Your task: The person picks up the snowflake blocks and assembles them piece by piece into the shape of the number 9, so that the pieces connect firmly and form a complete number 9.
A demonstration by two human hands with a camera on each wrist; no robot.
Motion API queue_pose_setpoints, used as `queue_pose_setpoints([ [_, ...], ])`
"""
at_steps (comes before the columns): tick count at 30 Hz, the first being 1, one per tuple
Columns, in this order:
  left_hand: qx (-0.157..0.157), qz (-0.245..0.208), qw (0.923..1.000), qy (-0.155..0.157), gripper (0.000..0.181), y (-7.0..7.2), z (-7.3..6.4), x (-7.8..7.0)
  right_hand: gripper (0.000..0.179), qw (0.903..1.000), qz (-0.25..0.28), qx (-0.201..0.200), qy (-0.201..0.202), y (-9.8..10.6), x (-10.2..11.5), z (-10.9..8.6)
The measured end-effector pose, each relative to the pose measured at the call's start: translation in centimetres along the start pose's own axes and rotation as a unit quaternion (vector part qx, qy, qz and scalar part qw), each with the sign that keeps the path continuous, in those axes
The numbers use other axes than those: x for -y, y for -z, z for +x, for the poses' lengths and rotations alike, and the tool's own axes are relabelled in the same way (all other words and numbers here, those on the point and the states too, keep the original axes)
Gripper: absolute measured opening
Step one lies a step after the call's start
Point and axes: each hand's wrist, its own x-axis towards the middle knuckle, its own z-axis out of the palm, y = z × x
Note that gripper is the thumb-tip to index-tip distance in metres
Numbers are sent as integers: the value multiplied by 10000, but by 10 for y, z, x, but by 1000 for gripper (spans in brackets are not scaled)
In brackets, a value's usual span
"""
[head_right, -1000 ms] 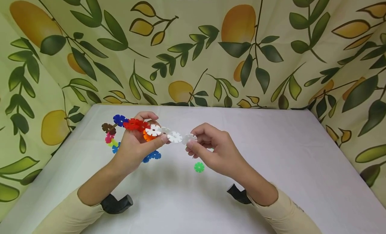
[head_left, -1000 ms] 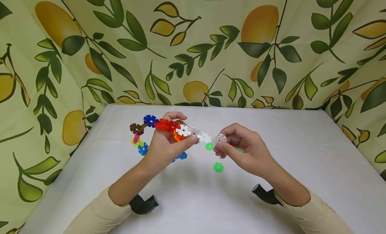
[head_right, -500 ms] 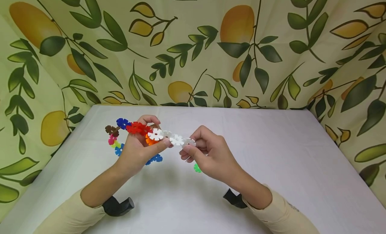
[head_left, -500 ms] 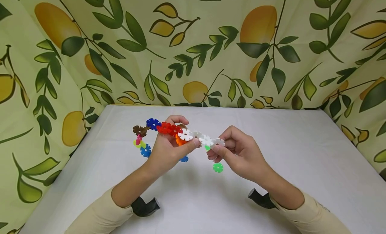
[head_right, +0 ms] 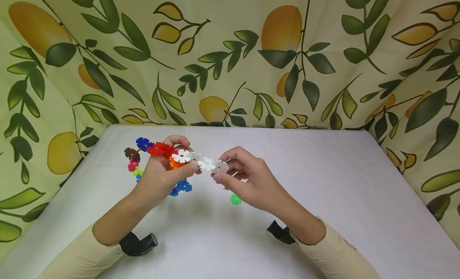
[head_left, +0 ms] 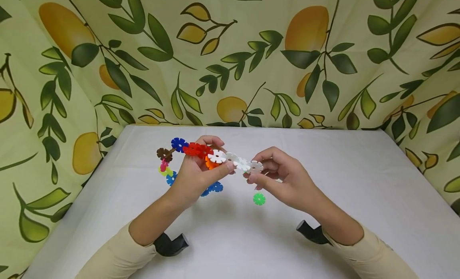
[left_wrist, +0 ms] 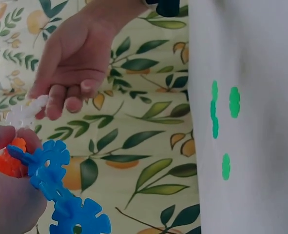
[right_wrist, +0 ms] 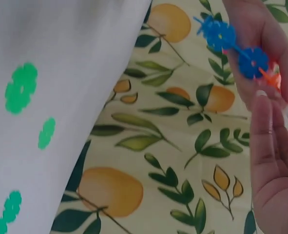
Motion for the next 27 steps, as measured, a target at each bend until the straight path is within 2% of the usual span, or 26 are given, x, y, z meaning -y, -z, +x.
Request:
queue_pose_setpoints([
  [4, -151, -86, 9998, -11, 47, 2, 1, -2, 26, 9962, -773, 64, -398, 15, -3, 1],
  [7, -228, -115, 9997, 1, 48, 3, 1, -3, 18, 9830, -1492, 552, -912, 24, -11, 2],
  [9, -227, -135, 9997, -13, 49, 3, 1, -3, 15, 9628, -2045, 1212, -1288, 26, -18, 1],
  [13, -193, -252, 9995, -11, 48, 3, 1, -3, 26, 9022, -2777, 2659, -1954, 21, -37, -2],
  [15, -209, -334, 9992, 37, 47, 4, 1, -3, 30, 8761, -2972, 3095, -2199, 16, -46, -5],
  [17, -239, -408, 9988, 120, 47, 4, 1, -3, 27, 8620, -3074, 3270, -2356, 11, -54, -7],
  [19, -260, -471, 9984, 188, 47, 4, 2, -3, 25, 8557, -3167, 3284, -2443, 7, -60, -8],
  [24, -287, -699, 9967, 287, 47, 5, 3, -4, 31, 8537, -3153, 3201, -2632, 8, -66, -9],
  [26, -333, -798, 9958, 313, 47, 6, 3, -4, 31, 8597, -2941, 3230, -2646, 11, -67, -9],
  [27, -380, -835, 9952, 326, 48, 7, 3, -4, 29, 8669, -2721, 3240, -2635, 13, -66, -8],
])
